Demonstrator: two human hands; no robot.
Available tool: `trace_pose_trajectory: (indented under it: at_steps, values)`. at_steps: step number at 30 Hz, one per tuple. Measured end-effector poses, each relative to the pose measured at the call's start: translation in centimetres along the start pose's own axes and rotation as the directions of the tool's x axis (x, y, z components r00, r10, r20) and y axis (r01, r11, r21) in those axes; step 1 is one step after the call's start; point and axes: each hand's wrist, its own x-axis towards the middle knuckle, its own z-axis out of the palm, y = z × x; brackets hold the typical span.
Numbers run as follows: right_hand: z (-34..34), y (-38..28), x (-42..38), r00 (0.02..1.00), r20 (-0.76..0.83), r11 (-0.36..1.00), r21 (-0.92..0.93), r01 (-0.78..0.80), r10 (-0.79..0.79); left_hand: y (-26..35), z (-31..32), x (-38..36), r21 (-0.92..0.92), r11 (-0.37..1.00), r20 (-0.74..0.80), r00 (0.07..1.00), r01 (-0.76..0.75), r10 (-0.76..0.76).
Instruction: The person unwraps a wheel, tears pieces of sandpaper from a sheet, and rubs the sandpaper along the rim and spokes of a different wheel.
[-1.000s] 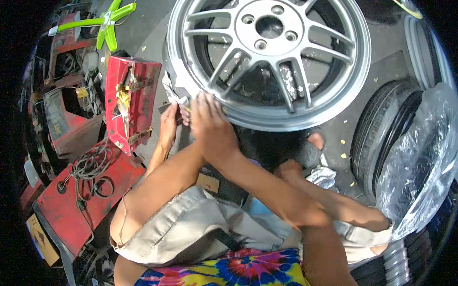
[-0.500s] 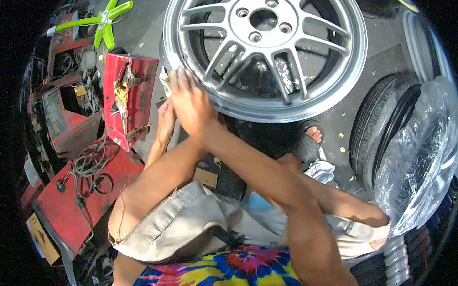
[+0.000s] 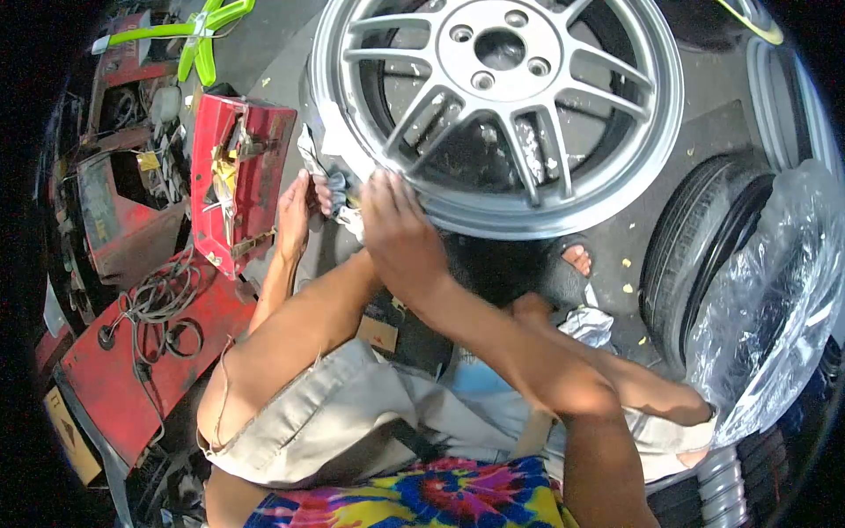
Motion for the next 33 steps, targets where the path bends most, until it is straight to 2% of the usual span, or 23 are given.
trace_pose_trajectory:
  at_steps: [1, 2, 4, 5, 6, 8, 10, 11, 12, 14, 16, 18, 19, 20, 22, 23, 26, 27, 30, 31, 33]
  values:
    - [1.1, 0.1, 1.6, 1.000, -0.020, 0.998, 0.062, 0.009, -0.008, -0.2, 0.3, -0.2, -0.002, 1.000, -0.001, 1.000, 0.015, -0.015]
    - [2.4, -0.2, 4.3, 0.992, -0.123, 0.997, 0.079, 0.007, 0.003, -0.3, 0.7, 0.1, -0.004, 1.000, 0.002, 1.000, 0.016, -0.016]
    - [2.3, -1.1, 6.2, 0.983, 0.012, 0.978, 0.102, -0.184, 0.184, -0.6, 1.3, -0.2, 0.014, 1.000, -0.013, 1.000, 0.003, -0.003]
    - [1.6, -1.0, 4.2, 0.981, 0.020, 0.975, 0.106, -0.195, 0.194, -0.5, 1.1, -0.5, 0.011, 1.000, 0.026, 1.000, 0.002, -0.002]
    - [0.0, -0.5, 1.0, 0.990, -0.003, 0.979, 0.148, -0.141, 0.143, -0.4, 1.0, -0.4, -0.002, 1.000, 0.065, 0.998, -0.007, 0.007]
    - [-1.0, 0.5, 1.0, 0.998, -0.042, 0.983, 0.179, -0.042, 0.050, 0.6, 0.3, 0.1, 0.031, 0.999, 0.005, 1.000, 0.007, -0.008]
    - [-1.8, -0.2, 1.4, 0.988, 0.002, 0.958, 0.244, -0.150, 0.154, 0.7, 0.2, 0.3, -0.023, 1.000, -0.027, 0.999, 0.018, -0.019]
    - [-0.9, 0.3, 3.3, 0.978, 0.066, 0.918, 0.336, -0.209, 0.199, 0.3, 0.3, -0.3, -0.020, 0.999, -0.021, 0.999, 0.031, -0.031]
    - [-0.3, 0.6, 3.7, 0.978, 0.059, 0.921, 0.331, -0.206, 0.198, 0.1, 0.7, 0.0, -0.008, 1.000, 0.003, 1.000, 0.030, -0.030]
    - [1.0, 0.7, 3.4, 0.977, -0.123, 0.939, 0.320, -0.125, 0.172, -0.1, 0.8, 0.1, 0.004, 0.999, 0.023, 0.999, 0.041, -0.041]
    - [-1.8, 0.9, 1.0, 0.988, -0.090, 0.933, 0.348, -0.089, 0.127, 0.6, 0.3, 0.1, -0.007, 1.000, 0.035, 0.999, -0.007, 0.007]
    - [-2.9, 0.9, 1.1, 0.987, -0.032, 0.950, 0.276, -0.143, 0.158, 1.1, -0.6, 0.9, 0.029, 1.000, 0.002, 1.000, 0.004, -0.004]
    - [-2.8, 1.1, 2.0, 0.984, 0.085, 0.931, 0.320, -0.175, 0.155, 1.0, -0.7, 0.9, 0.014, 1.000, 0.009, 1.000, 0.003, -0.003]
    - [-2.2, 0.9, 2.9, 0.983, 0.086, 0.931, 0.319, -0.180, 0.161, 1.0, -0.6, 1.0, -0.002, 1.000, 0.018, 1.000, -0.005, 0.005]
    - [-1.0, 0.9, 4.3, 0.983, 0.053, 0.934, 0.307, -0.184, 0.177, 1.2, 0.5, 1.1, 0.003, 1.000, 0.021, 1.000, -0.005, 0.005]
    - [-0.4, 1.2, 2.8, 0.981, -0.122, 0.930, 0.353, -0.101, 0.153, 1.6, 0.7, 0.7, 0.024, 1.000, 0.033, 0.999, -0.009, 0.008]
    - [-2.9, 1.6, 0.7, 0.988, -0.028, 0.935, 0.329, -0.133, 0.150, 2.0, -0.4, 1.4, 0.031, 0.999, 0.016, 0.999, -0.033, 0.033]
    - [-3.9, 1.0, 1.6, 0.969, 0.134, 0.918, 0.316, -0.238, 0.205, 1.8, -0.8, 1.8, 0.015, 0.999, 0.005, 0.999, -0.037, 0.037]
    - [-1.0, 1.0, 5.1, 0.977, 0.077, 0.920, 0.331, -0.212, 0.198, 1.9, 0.5, 1.6, 0.013, 1.000, -0.005, 1.000, -0.017, 0.017]
    - [-1.0, 1.2, 5.2, 0.973, 0.125, 0.918, 0.325, -0.226, 0.195, 2.0, 1.0, 1.2, 0.009, 1.000, 0.025, 0.999, -0.021, 0.021]
    - [-2.2, 1.1, 1.9, 0.982, 0.078, 0.930, 0.318, -0.185, 0.169, 2.5, 0.7, 0.9, 0.017, 0.999, 0.043, 0.999, -0.034, 0.033]
